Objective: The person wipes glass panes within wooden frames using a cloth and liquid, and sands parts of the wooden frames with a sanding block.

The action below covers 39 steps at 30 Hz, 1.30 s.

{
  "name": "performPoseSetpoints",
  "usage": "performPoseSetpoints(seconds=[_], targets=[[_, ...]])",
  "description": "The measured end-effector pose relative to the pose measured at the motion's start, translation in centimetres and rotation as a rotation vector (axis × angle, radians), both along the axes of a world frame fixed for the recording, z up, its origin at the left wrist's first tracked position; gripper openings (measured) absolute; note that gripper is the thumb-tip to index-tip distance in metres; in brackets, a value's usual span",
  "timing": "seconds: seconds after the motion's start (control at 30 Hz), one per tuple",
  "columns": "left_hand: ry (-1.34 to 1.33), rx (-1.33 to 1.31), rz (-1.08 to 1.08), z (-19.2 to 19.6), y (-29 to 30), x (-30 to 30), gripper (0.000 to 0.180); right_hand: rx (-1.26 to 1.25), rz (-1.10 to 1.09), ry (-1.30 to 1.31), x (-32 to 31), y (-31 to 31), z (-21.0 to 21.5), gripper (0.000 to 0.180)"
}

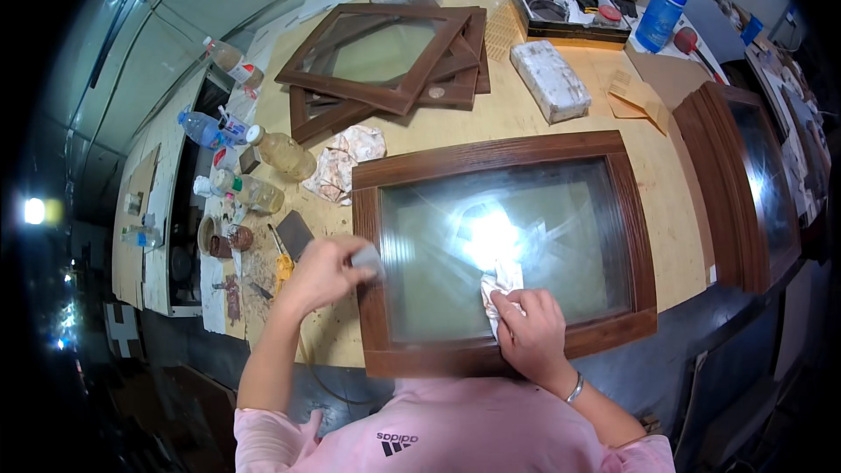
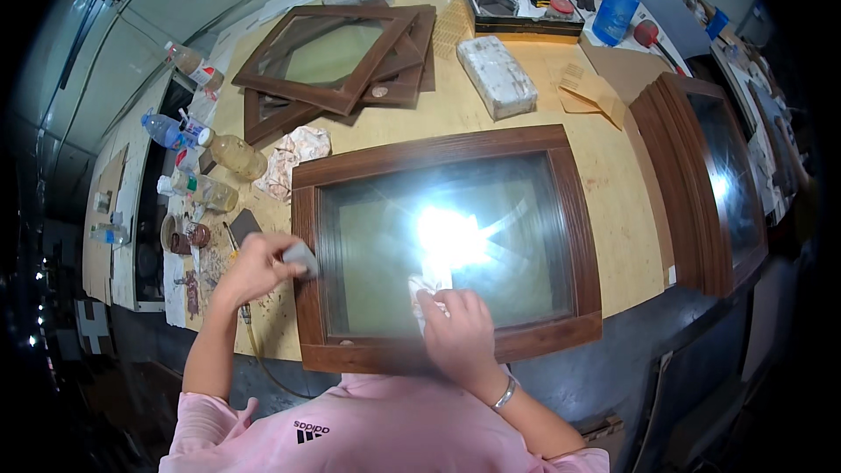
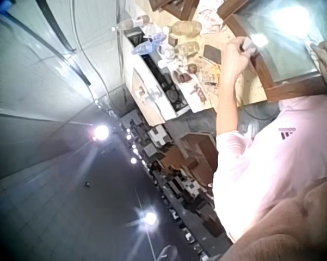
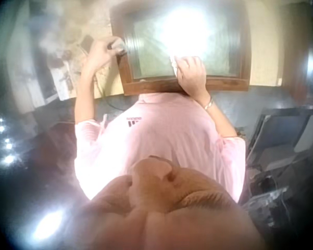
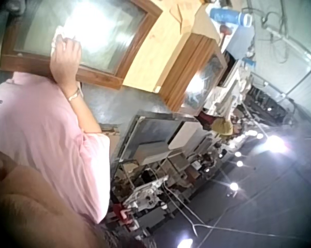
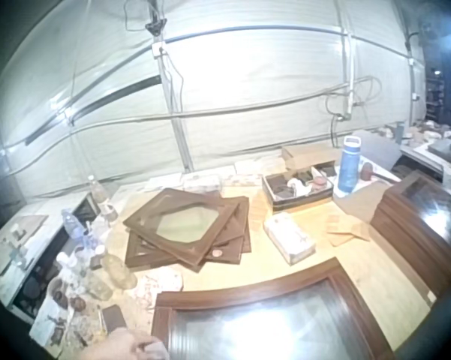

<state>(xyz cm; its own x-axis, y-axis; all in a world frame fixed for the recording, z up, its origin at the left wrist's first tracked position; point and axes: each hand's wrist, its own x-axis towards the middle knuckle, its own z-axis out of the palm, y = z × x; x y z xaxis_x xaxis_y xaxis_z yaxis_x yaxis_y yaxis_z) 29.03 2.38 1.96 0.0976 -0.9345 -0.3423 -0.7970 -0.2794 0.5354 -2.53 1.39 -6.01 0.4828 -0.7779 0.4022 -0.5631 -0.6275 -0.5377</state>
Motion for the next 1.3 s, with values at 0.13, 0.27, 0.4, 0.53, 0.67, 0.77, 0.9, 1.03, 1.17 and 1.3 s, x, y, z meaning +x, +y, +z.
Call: performPoseSetpoints(seconds=[0.13, 0.27, 0.4, 0.53, 0.67, 0.77, 0.9, 1.03, 1.17, 1.3], targets=[[-0.025, -0.487, 0.222, -2.2, -3.0, 1.5, 0.030, -0.004, 0.012, 0.019, 0.2, 0.2, 0.2, 0.035], [-0.006, -0.246, 0.002, -2.7, -2.1, 0.6, 0.032, -0.017, -0.001, 0.027, 0.2, 0.2, 0.0, 0.035], [0.356, -0.069, -0.006, -2.2, 0.4, 2.6, 0.028, -0.024, -0.027, 0.029, 0.2, 0.1, -0.1, 0.034], [0.440, -0.476, 0.294, -4.7, -3.3, 7.9, 0.027, -0.013, -0.014, 0.027, 0.5, 0.1, 0.5, 0.034], [0.455, -0.648, 0.386, -9.6, -7.6, 11.2, 0.027, -0.012, 0.007, 0.045, 0.9, 0.5, 0.7, 0.032], [0.390, -0.514, 0.307, -8.5, -5.8, 9.4, 0.025, -0.017, -0.008, 0.064, 0.8, 0.3, 0.5, 0.031], [0.457, -0.080, 0.089, -4.4, 1.7, 7.1, 0.022, -0.001, -0.015, 0.114, 0.3, 0.3, 0.3, 0.033], [0.553, -0.019, 0.049, -4.7, 7.1, 6.5, 0.026, -0.019, -0.005, 0.101, 0.6, 0.6, 0.4, 0.032], [0.508, -0.327, 0.236, -5.4, 2.6, 8.1, 0.031, -0.032, 0.008, 0.099, 1.0, 0.7, 0.4, 0.030], [0.560, -0.385, 0.296, -7.1, 2.5, 6.9, 0.032, -0.047, 0.028, 0.093, 0.8, 0.6, -0.1, 0.031]])
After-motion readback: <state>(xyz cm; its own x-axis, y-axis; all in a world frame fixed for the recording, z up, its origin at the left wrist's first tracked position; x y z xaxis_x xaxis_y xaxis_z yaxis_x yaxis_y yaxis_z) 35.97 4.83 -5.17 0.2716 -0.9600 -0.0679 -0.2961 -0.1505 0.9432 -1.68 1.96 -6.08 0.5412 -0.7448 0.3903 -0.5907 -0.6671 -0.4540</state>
